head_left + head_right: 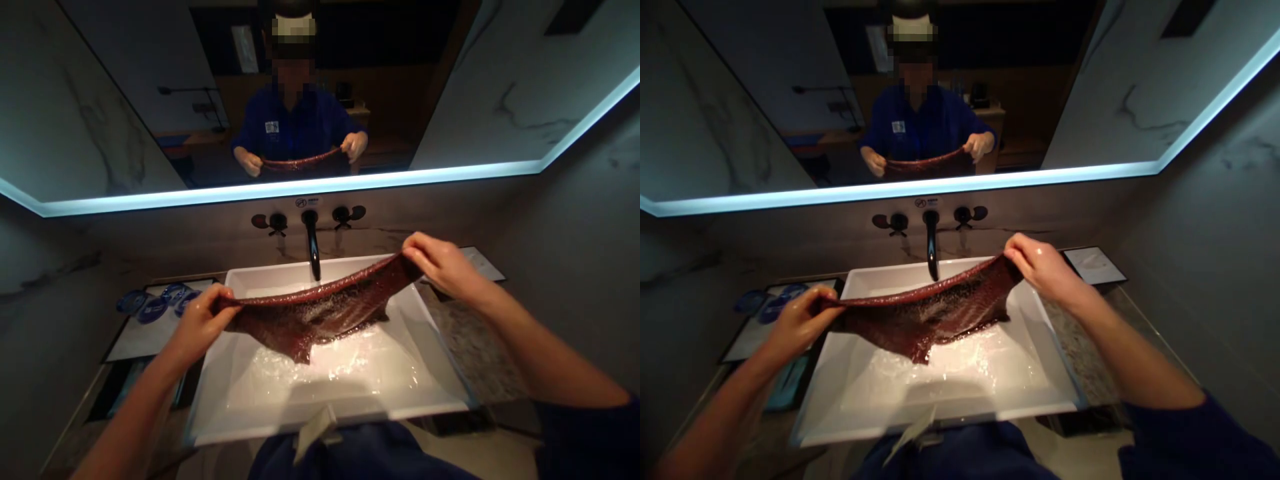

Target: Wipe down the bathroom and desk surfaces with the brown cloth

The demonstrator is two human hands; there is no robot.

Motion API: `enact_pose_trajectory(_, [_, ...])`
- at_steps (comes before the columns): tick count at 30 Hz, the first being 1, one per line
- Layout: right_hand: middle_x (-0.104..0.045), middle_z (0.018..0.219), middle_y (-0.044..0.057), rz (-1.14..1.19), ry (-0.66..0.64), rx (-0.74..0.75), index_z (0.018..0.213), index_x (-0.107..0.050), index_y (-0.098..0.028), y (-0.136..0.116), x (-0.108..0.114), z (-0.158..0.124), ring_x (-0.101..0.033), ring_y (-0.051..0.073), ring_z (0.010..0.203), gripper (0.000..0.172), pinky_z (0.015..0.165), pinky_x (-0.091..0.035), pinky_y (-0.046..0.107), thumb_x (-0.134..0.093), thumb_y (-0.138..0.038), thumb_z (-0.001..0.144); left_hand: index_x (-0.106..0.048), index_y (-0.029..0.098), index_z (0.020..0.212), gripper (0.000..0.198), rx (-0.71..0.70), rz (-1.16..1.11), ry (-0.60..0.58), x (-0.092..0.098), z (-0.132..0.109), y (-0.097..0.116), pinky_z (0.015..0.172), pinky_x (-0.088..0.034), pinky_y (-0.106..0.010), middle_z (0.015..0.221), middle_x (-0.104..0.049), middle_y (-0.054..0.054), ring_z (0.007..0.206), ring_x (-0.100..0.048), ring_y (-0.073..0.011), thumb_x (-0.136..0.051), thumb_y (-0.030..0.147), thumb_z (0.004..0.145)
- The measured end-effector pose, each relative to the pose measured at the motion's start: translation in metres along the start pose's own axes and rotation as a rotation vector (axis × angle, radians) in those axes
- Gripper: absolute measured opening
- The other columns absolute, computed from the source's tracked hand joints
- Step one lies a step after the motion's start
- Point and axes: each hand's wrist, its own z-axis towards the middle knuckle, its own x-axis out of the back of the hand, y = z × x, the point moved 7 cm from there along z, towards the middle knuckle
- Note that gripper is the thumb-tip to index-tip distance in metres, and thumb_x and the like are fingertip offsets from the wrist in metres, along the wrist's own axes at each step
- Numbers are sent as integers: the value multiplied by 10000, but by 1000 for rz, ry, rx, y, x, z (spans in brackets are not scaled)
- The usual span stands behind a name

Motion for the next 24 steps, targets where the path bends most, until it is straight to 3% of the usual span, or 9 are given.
enact_pose_trajectory(4, [-474, 660, -22, -104, 203, 60, 749, -517, -226, -39, 71, 30, -418, 81, 596, 299, 582, -303, 286, -417, -455, 912, -527, 191, 700, 287, -74, -104, 138, 49, 28, 74, 490, -378, -238, 646, -514, 14, 553, -468, -112, -709, 379, 581])
enact_pose_trajectory(7, [-502, 722, -20, -169, 360, 25, 775, -552, -271, -52, 104, 38, -475, 104, 691, 218, 624, -297, 340, -431, -398, 905, -534, 216, 757, 259, -143, -112, 222, 70, 34, 108, 565, -412, -271, 725, -531, 5, 629, -486, -122, -711, 336, 610])
enact_pose_trajectory(10, [-562, 792, -7, -197, 428, 39, 825, -597, -312, -58, 116, 38, -546, 153, 819, 203, 664, -315, 379, -425, -368, 917, -538, 218, 801, 270, -221, -40, 305, 80, 33, 122, 601, -407, -282, 788, -523, 14, 685, -478, -127, -717, 336, 636])
enact_pose_trajectory(13, [-585, 816, 9, -178, 421, 42, 834, -605, -310, -53, 109, 35, -564, 180, 861, 213, 692, -343, 387, -426, -380, 926, -547, 239, 843, 261, -201, -12, 314, 75, 33, 111, 666, -438, -306, 865, -538, 15, 747, -494, -148, -707, 347, 667])
enact_pose_trajectory(16, [-598, 894, 26, -37, 303, 21, 837, -569, -274, -32, 79, 28, -559, 184, 908, 219, 741, -360, 382, -430, -420, 922, -553, 255, 814, 229, -119, -99, 231, 52, 32, 79, 652, -443, -294, 836, -547, 13, 730, -506, -153, -704, 337, 664])
enact_pose_trajectory(18, [-615, 976, 45, 161, 177, -26, 835, -530, -240, -8, 39, 17, -565, 178, 927, 248, 767, -388, 360, -419, -443, 925, -550, 234, 775, 234, -41, -161, 125, 23, 29, 45, 585, -436, -276, 758, -547, 16, 670, -513, -146, -710, 344, 643])
enact_pose_trajectory(22, [-606, 769, 26, 377, -62, -216, 782, -496, -197, 41, -80, -26, -562, 143, 702, 322, 649, -441, 286, -395, -470, 918, -562, 195, 759, 232, 155, -157, -117, -56, 7, -38, 588, -441, -281, 690, -563, 10, 630, -534, -155, -660, 376, 649])
enact_pose_trajectory(24, [-632, 809, 36, 384, -214, -202, 848, -555, -182, 46, -149, -55, -588, 156, 745, 286, 687, -469, 289, -389, -404, 922, -579, 188, 770, 210, 189, -119, -222, -95, -9, -70, 641, -445, -302, 707, -591, -8, 670, -554, -177, -617, 373, 680])
